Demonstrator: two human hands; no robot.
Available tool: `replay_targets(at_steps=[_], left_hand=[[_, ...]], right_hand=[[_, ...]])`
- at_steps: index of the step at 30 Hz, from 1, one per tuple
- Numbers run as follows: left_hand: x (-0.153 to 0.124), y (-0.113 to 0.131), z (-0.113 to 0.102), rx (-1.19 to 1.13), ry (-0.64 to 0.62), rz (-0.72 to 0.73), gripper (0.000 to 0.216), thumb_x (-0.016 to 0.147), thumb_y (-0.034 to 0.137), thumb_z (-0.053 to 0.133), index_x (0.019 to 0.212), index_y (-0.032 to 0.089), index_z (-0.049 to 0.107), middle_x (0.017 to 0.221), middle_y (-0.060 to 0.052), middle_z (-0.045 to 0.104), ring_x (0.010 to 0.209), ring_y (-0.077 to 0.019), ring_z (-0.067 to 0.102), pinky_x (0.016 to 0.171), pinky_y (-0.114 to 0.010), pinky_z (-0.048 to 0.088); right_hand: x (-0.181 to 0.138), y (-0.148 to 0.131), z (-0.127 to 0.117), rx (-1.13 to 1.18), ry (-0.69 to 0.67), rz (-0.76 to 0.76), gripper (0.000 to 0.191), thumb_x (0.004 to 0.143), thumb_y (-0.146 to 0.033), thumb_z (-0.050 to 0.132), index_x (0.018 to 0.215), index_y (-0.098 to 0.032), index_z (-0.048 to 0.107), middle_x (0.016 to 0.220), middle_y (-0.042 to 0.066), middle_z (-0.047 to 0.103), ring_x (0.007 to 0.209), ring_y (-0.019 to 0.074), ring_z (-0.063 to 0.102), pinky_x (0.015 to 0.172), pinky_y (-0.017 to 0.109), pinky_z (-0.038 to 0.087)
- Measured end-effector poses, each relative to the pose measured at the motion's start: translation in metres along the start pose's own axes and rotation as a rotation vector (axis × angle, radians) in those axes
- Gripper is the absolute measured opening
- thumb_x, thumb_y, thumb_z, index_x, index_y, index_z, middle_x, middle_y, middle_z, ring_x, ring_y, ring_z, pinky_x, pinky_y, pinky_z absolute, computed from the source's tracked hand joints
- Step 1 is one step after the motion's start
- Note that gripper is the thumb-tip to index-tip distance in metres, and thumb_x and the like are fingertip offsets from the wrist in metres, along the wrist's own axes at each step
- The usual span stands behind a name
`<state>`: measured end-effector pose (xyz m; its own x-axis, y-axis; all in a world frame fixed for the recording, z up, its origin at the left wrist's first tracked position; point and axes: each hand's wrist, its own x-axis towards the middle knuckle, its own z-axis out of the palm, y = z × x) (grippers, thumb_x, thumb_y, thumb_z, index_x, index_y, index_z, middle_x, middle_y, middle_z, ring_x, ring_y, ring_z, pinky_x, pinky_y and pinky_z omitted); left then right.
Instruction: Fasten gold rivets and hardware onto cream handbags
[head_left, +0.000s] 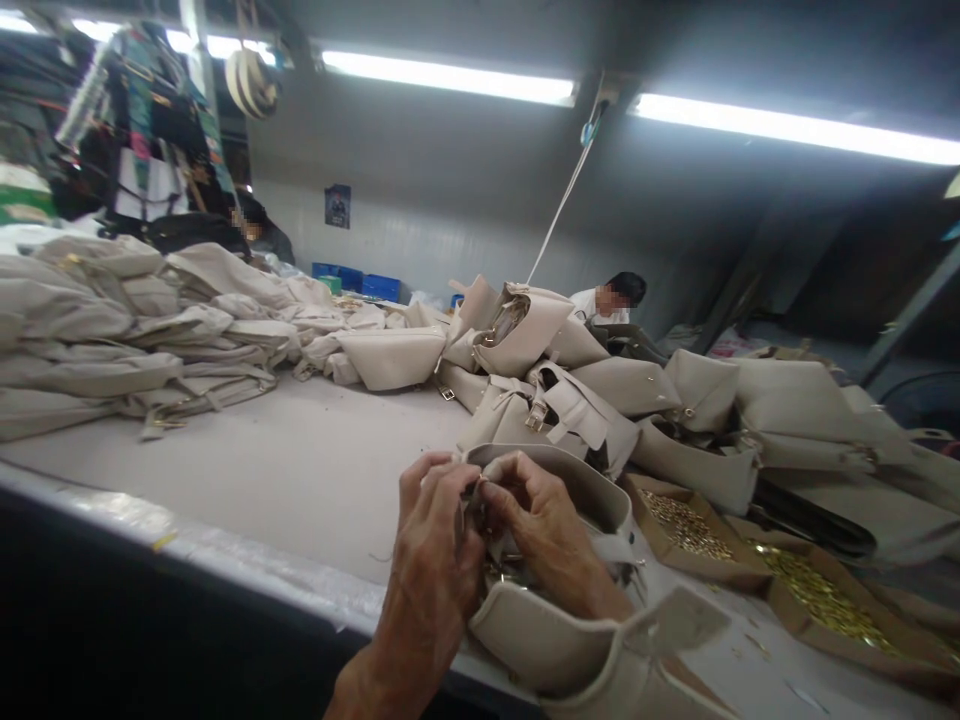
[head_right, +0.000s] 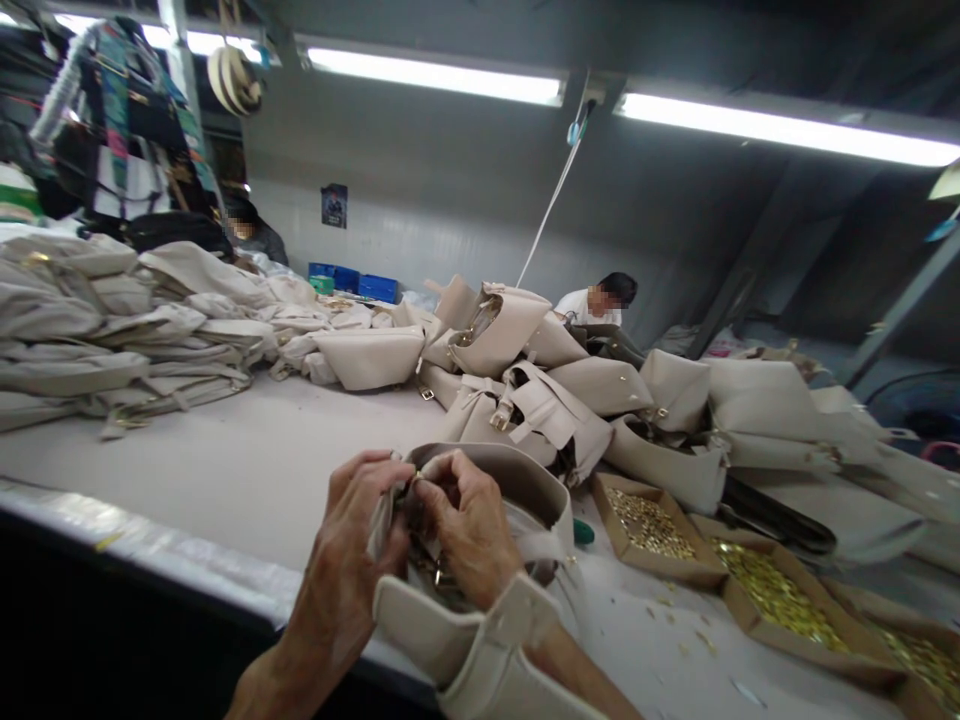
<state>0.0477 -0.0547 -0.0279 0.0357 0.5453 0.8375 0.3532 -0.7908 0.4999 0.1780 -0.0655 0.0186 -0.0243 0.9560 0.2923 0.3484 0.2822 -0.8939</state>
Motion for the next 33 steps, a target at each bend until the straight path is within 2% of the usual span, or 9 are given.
replay_targets(at_steps=[3, 7, 11, 14, 21, 24, 27, 30, 33], left_hand=[[-0.009, 0.001, -0.006, 0.019, 0.061, -0.124, 0.044, 0.079, 0.007, 0.045, 0.121, 0.019, 0.047, 0.124, -0.011, 0.050, 0.119, -0.0236, 0.047, 0.099, -0.045, 0.048], [-0.025, 0.001, -0.016, -0.012, 0.107, -0.290, 0.039, 0.084, 0.016, 0.046, 0.123, 0.020, 0.047, 0.130, -0.012, 0.050, 0.117, -0.0235, 0.052, 0.094, -0.043, 0.051], [-0.032, 0.002, -0.025, -0.064, -0.020, -0.423, 0.033, 0.090, 0.027, 0.044, 0.122, 0.023, 0.050, 0.120, -0.008, 0.061, 0.111, -0.0218, 0.059, 0.095, -0.042, 0.050], [-0.029, 0.005, -0.028, -0.114, -0.070, -0.433, 0.032, 0.091, 0.030, 0.044, 0.121, 0.023, 0.052, 0.117, -0.007, 0.063, 0.110, -0.0209, 0.059, 0.095, -0.039, 0.050], [-0.025, 0.007, -0.024, -0.133, -0.099, -0.447, 0.032, 0.090, 0.033, 0.046, 0.119, 0.020, 0.054, 0.114, -0.008, 0.065, 0.106, -0.0210, 0.062, 0.095, -0.037, 0.049], [-0.026, 0.000, -0.023, -0.129, -0.114, -0.485, 0.034, 0.090, 0.034, 0.046, 0.121, 0.019, 0.053, 0.117, -0.008, 0.064, 0.107, -0.0207, 0.061, 0.098, -0.038, 0.048], [-0.032, -0.009, -0.020, -0.159, -0.171, -0.517, 0.034, 0.093, 0.033, 0.044, 0.123, 0.020, 0.053, 0.120, -0.008, 0.063, 0.110, -0.0191, 0.060, 0.099, -0.037, 0.047], [-0.042, -0.015, -0.016, -0.145, -0.179, -0.433, 0.036, 0.094, 0.030, 0.041, 0.127, 0.020, 0.051, 0.127, -0.007, 0.060, 0.119, -0.0176, 0.054, 0.105, -0.035, 0.043], [-0.045, -0.012, -0.017, -0.095, -0.133, -0.307, 0.037, 0.094, 0.025, 0.040, 0.130, 0.022, 0.049, 0.132, -0.005, 0.056, 0.124, -0.0153, 0.050, 0.108, -0.031, 0.039]], right_hand=[[-0.006, 0.001, 0.002, 0.013, 0.013, 0.001, 0.024, 0.087, -0.040, 0.056, 0.082, -0.018, 0.050, 0.060, -0.002, 0.057, 0.052, 0.0108, 0.052, 0.053, 0.023, 0.043], [-0.010, 0.003, -0.001, 0.107, 0.030, 0.018, 0.026, 0.088, -0.044, 0.055, 0.086, -0.018, 0.049, 0.066, -0.001, 0.061, 0.056, 0.0120, 0.058, 0.055, 0.023, 0.047], [-0.012, 0.006, -0.006, 0.110, -0.045, -0.010, 0.026, 0.087, -0.043, 0.057, 0.084, -0.019, 0.047, 0.071, 0.001, 0.063, 0.058, 0.0124, 0.059, 0.056, 0.024, 0.049], [-0.016, 0.008, -0.006, 0.049, -0.108, -0.043, 0.022, 0.088, -0.039, 0.055, 0.082, -0.019, 0.047, 0.067, 0.000, 0.062, 0.056, 0.0125, 0.058, 0.057, 0.025, 0.047], [-0.040, 0.002, 0.010, -0.153, -0.071, -0.190, 0.013, 0.094, -0.027, 0.047, 0.083, -0.020, 0.049, 0.071, -0.002, 0.057, 0.063, 0.0124, 0.052, 0.061, 0.024, 0.040], [-0.046, 0.007, 0.018, -0.129, -0.020, -0.211, 0.012, 0.095, -0.027, 0.046, 0.085, -0.020, 0.049, 0.073, -0.002, 0.058, 0.064, 0.0125, 0.053, 0.063, 0.024, 0.040], [-0.044, 0.020, 0.021, -0.031, 0.004, -0.153, 0.016, 0.096, -0.032, 0.046, 0.086, -0.020, 0.048, 0.071, -0.001, 0.060, 0.064, 0.0128, 0.056, 0.065, 0.024, 0.043], [-0.038, 0.028, 0.020, 0.014, 0.007, -0.098, 0.018, 0.095, -0.034, 0.048, 0.085, -0.019, 0.050, 0.069, -0.001, 0.061, 0.062, 0.0129, 0.057, 0.063, 0.024, 0.044], [-0.033, 0.019, 0.020, 0.023, 0.007, -0.100, 0.018, 0.094, -0.033, 0.050, 0.084, -0.018, 0.052, 0.067, -0.001, 0.062, 0.060, 0.0121, 0.058, 0.060, 0.022, 0.044]])
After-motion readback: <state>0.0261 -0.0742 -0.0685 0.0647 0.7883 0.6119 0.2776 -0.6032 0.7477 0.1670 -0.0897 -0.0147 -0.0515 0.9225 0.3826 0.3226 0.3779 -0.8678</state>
